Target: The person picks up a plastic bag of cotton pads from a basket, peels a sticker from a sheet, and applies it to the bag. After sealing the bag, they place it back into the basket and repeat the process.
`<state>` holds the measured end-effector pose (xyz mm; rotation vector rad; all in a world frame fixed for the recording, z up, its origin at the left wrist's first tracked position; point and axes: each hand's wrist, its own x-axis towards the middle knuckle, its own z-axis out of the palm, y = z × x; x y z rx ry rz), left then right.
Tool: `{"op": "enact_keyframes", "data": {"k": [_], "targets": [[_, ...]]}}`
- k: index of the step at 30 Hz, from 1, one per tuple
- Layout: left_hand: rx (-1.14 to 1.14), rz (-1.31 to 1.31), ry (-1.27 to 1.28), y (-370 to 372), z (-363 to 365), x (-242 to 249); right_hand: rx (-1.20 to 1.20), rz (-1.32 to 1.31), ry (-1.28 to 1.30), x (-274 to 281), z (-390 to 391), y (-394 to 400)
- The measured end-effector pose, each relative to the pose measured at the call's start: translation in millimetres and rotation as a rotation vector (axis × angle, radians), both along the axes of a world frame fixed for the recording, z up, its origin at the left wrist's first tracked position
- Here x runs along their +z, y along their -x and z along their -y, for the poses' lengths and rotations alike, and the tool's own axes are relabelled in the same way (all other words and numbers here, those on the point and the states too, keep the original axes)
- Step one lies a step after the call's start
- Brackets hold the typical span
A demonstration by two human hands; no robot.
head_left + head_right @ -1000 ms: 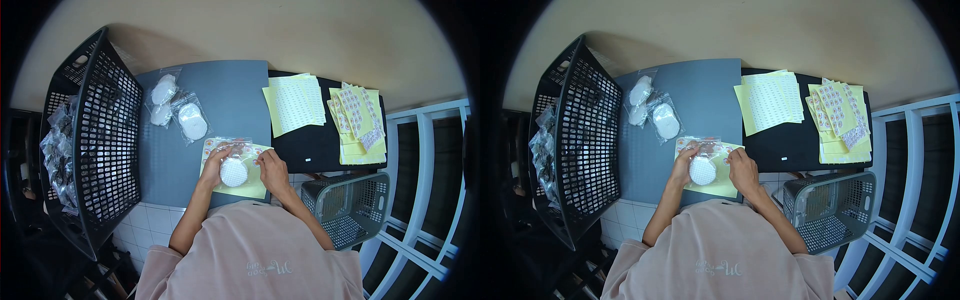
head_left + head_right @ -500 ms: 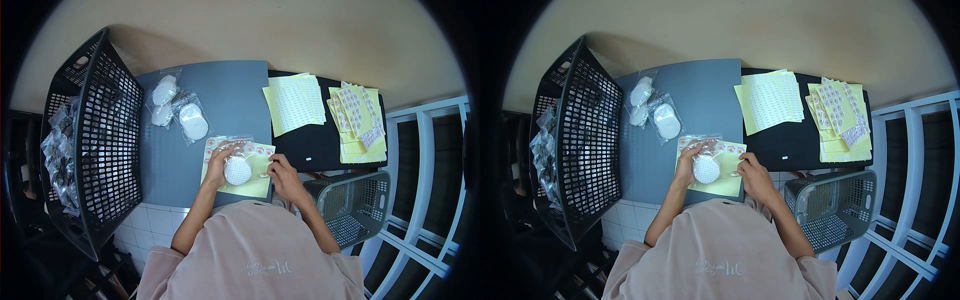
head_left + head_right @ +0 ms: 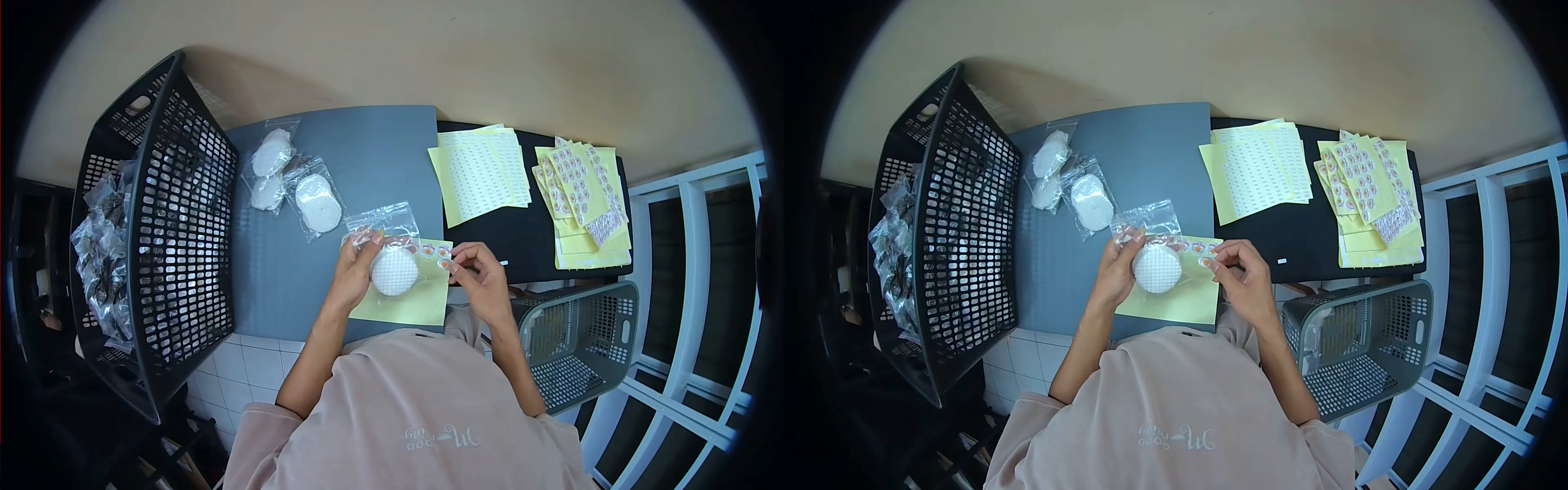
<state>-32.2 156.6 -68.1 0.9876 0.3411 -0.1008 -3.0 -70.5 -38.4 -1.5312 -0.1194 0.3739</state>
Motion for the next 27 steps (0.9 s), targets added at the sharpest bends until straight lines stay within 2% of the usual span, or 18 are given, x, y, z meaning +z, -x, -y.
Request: {"op": "enact_keyframes", "data": {"k": [3,5,7,8,10,15,17,19,21,23,24,25,27], "targets": [[0.014,0.013,-0.145,-11.4,1.6,29.0,-0.078,0.095,-0.127,36.5,-18.1,-3.1],[0.011,0.029,-0.222,-20.5,5.1,46.5,-0.219,0.443,0.127,51.5,-34.4,-9.7],[-0.041,0.202,-0.338,-28.0,11.2,60.2,-0.24,0.517,0.194,65.5,-50.4,-18.3],[-0.041,0.213,-0.339,-30.2,16.1,72.5,-0.243,0.527,0.192,67.4,-56.4,-19.4],[0.016,0.204,-0.19,-32.0,24.1,96.3,-0.22,0.574,0.384,69.7,-65.3,-22.4],[0.08,0.162,-0.1,-30.0,23.2,106.7,-0.165,0.561,0.39,66.4,-58.9,-15.0],[0.103,0.136,-0.06,-31.7,20.2,105.8,-0.089,0.552,0.483,71.4,-51.8,-11.4],[0.207,0.129,-0.086,-34.2,10.9,100.5,-0.079,0.536,0.419,85.6,-46.2,-8.3],[0.193,0.122,-0.118,-39.2,0.1,104.3,-0.07,0.518,0.353,86.6,-37.6,-10.3],[0.083,0.192,-0.29,-40.3,-2.8,104.3,0.027,0.55,0.25,90.4,-30.9,-21.1],[0.084,0.191,-0.289,-40.4,-0.9,105.7,-0.052,0.491,0.125,96.8,-35.5,-18.1],[0.043,0.184,-0.283,-41.4,2.3,108.2,-0.052,0.491,0.124,102.0,-35.6,-19.7],[0.001,0.179,-0.281,-43.1,6.6,109.4,0.14,0.462,0.122,107.5,-36.1,-23.3]]}}
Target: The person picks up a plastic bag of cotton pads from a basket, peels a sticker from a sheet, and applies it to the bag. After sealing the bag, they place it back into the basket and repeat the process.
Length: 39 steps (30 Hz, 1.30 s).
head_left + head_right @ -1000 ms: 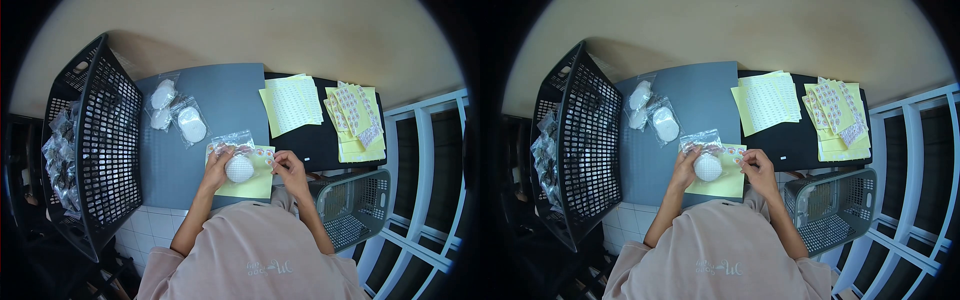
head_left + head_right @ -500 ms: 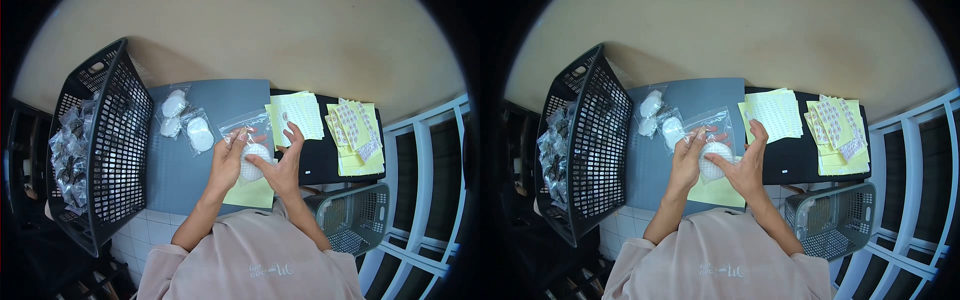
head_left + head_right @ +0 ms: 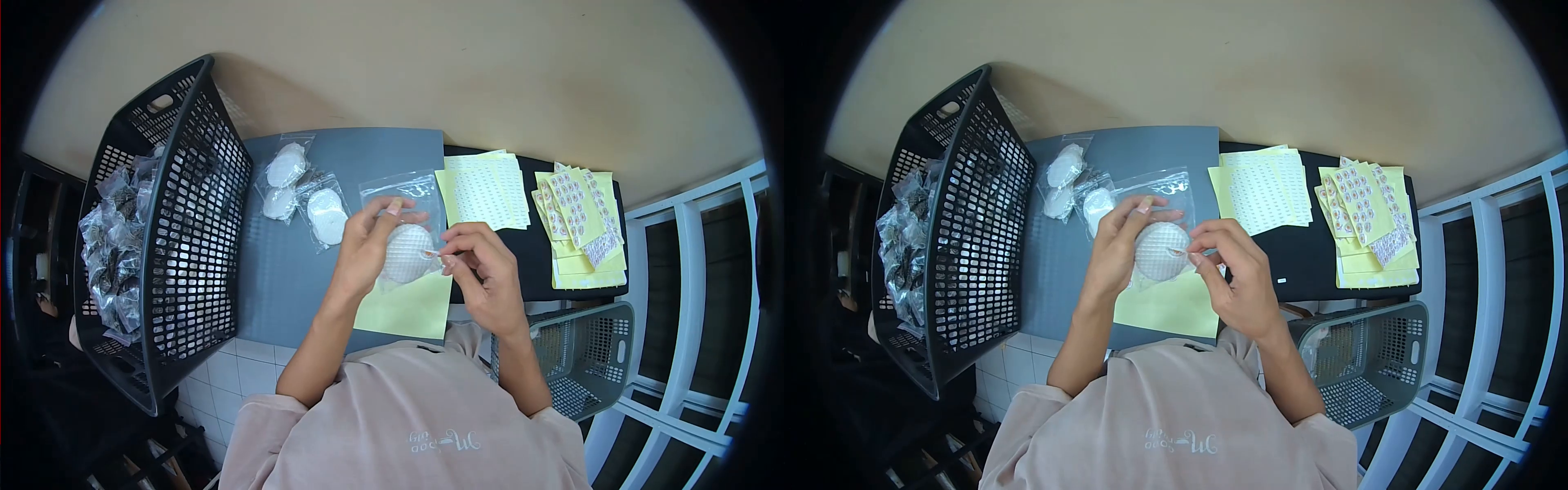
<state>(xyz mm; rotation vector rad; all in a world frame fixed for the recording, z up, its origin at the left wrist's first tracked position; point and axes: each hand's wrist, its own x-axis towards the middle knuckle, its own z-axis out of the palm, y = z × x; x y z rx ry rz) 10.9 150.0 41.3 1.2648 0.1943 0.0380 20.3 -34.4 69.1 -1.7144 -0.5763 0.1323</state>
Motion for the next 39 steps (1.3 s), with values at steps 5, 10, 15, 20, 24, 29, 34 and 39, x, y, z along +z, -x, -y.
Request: {"op": "enact_keyframes", "data": {"k": [5,10,15,20,24,29,34,39], "targets": [[-0.036,0.024,-0.041,1.9,7.2,1.6,0.115,0.077,0.149,9.1,-7.1,-6.0],[-0.077,-0.015,-0.016,3.7,8.1,-1.3,0.181,0.103,0.257,9.8,-9.3,-7.0],[-0.068,0.0,-0.031,2.2,9.5,-6.7,0.239,0.056,0.274,11.8,-8.2,-11.4],[-0.092,-0.009,-0.049,2.0,9.9,-8.7,0.239,0.077,0.354,11.5,-8.7,-13.2],[-0.099,0.004,-0.081,0.8,10.9,-13.7,0.252,0.132,0.398,13.1,-8.7,-15.1],[-0.08,0.019,-0.085,2.9,12.7,-15.7,0.179,0.22,0.413,2.9,-14.3,-14.1],[-0.055,-0.037,-0.107,8.2,12.6,-6.5,0.041,0.135,0.418,5.0,-14.8,-12.9],[0.06,0.07,0.047,3.6,17.7,-2.2,-0.145,-0.161,0.132,-20.3,-15.8,-11.5]]}}
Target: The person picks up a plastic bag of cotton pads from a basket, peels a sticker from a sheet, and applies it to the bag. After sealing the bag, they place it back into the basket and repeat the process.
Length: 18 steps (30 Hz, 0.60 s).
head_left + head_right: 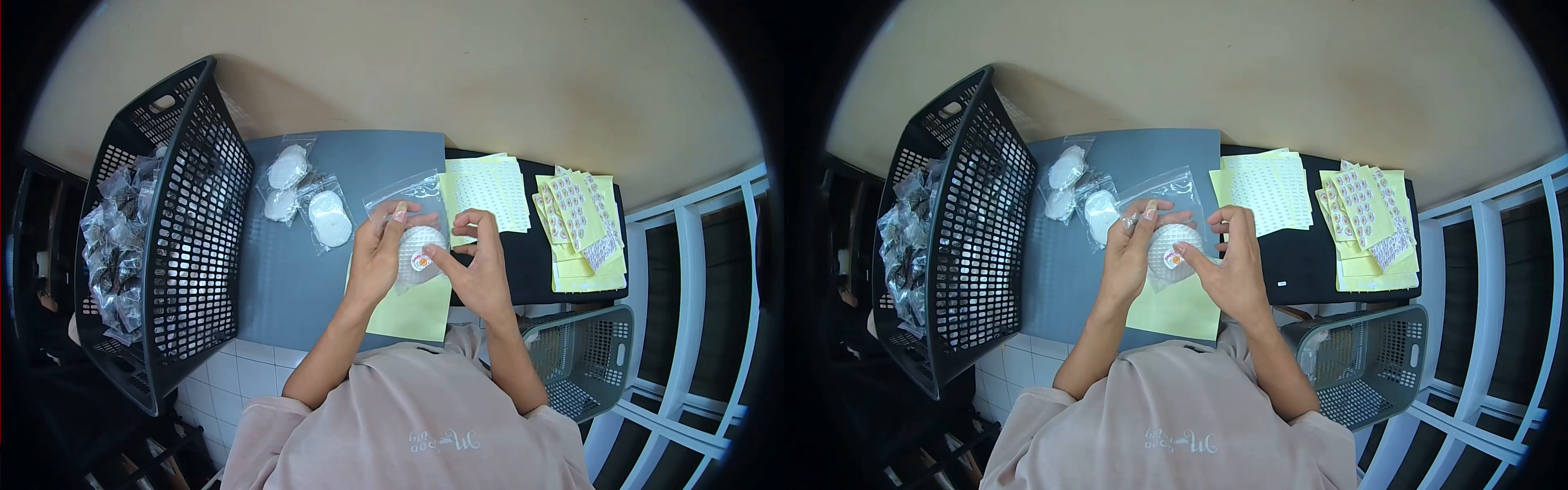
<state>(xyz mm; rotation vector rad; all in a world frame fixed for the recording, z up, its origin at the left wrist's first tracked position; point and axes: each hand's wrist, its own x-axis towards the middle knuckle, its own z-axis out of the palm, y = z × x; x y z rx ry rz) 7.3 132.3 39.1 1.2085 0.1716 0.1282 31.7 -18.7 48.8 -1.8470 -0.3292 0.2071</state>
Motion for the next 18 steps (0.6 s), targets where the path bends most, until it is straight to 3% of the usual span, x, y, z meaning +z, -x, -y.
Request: {"op": "enact_keyframes", "data": {"k": [2,7,11,15,18], "targets": [[-0.01,0.022,-0.05,-0.1,1.8,1.5,-0.023,-0.195,-0.126,-1.8,0.5,-0.7],[0.012,0.07,-0.143,0.9,7.0,-0.8,0.007,-0.157,-0.107,-10.0,-4.9,6.6],[0.056,0.034,0.051,0.3,6.8,-7.9,0.03,-0.265,-0.262,-10.8,-6.7,11.2],[0.169,0.032,0.149,-0.2,14.5,-7.3,-0.021,-0.159,-0.35,-15.8,-10.6,19.9],[0.058,0.004,0.188,-0.1,8.4,1.5,-0.071,-0.047,-0.354,-14.6,-12.6,22.7]]}}
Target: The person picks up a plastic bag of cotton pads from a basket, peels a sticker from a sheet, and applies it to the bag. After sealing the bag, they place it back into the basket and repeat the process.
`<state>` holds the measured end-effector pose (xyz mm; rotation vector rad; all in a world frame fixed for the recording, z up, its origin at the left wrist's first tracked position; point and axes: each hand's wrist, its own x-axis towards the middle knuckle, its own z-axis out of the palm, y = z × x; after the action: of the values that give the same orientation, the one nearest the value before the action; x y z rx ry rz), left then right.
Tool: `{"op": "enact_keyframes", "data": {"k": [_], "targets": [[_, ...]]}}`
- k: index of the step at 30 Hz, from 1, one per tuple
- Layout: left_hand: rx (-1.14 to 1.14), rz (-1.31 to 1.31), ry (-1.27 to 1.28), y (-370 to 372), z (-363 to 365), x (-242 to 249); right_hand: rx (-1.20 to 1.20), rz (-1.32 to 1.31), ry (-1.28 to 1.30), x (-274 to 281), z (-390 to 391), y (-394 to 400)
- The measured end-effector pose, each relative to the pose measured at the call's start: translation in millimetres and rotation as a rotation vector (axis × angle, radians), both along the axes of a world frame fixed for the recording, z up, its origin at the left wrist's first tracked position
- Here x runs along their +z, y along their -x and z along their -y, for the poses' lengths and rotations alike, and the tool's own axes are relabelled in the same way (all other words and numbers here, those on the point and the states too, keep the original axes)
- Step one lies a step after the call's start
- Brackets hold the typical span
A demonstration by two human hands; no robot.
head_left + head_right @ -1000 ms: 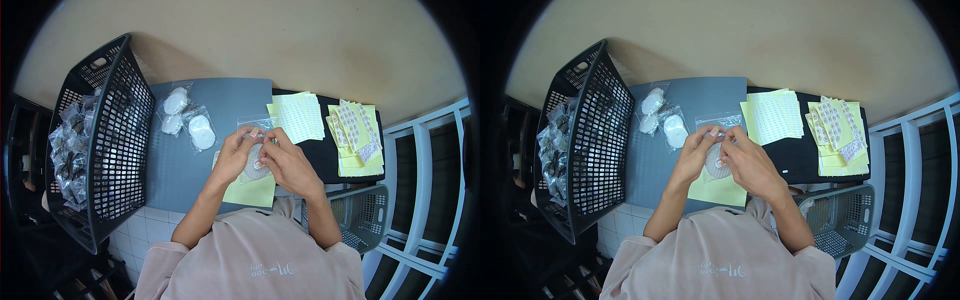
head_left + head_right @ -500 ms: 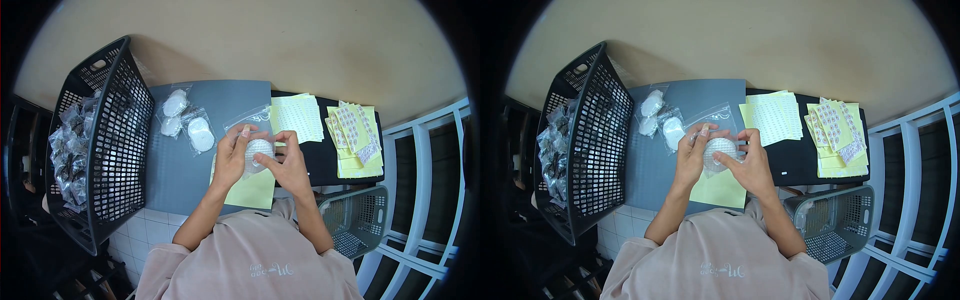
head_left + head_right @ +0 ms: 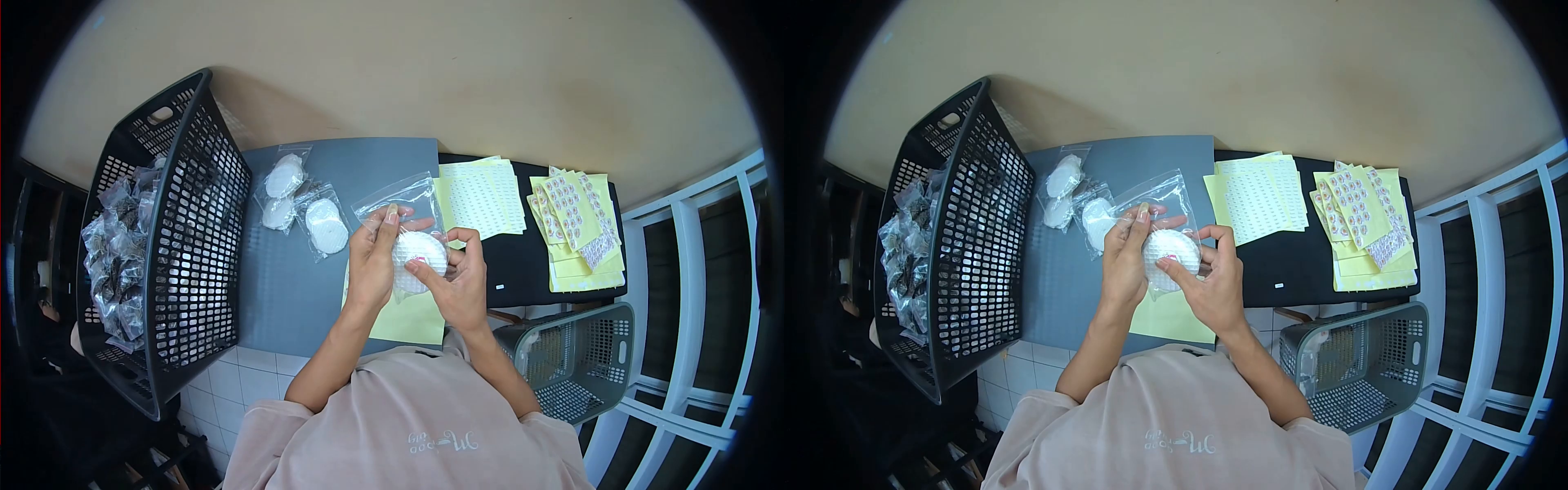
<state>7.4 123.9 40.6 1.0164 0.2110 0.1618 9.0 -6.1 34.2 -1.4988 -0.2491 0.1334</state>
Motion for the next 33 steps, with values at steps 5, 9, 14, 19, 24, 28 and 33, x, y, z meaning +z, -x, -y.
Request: {"op": "enact_keyframes", "data": {"k": [5,9,14,19,24,28,33], "targets": [[-0.022,0.07,-0.153,0.9,-0.8,-1.9,0.116,-0.27,-0.173,7.4,8.0,-4.3],[-0.001,0.092,-0.165,7.3,3.1,-0.7,0.132,-0.245,-0.091,7.0,11.0,1.4],[0.034,0.095,-0.264,20.9,1.3,-8.4,0.137,-0.187,-0.17,0.4,10.5,14.2],[0.057,0.05,-0.434,42.9,0.7,-17.1,0.112,-0.077,-0.039,-5.7,2.5,39.9],[0.047,0.013,-0.116,58.2,-8.6,-35.6,0.248,-0.085,0.022,-41.0,4.8,38.9],[0.067,-0.032,-0.004,63.1,-46.8,-38.8,0.166,-0.139,0.139,-43.5,15.2,14.8],[0.108,-0.035,0.037,76.2,-82.9,-50.3,-0.354,-0.148,0.498,-129.7,54.8,-65.8]]}}
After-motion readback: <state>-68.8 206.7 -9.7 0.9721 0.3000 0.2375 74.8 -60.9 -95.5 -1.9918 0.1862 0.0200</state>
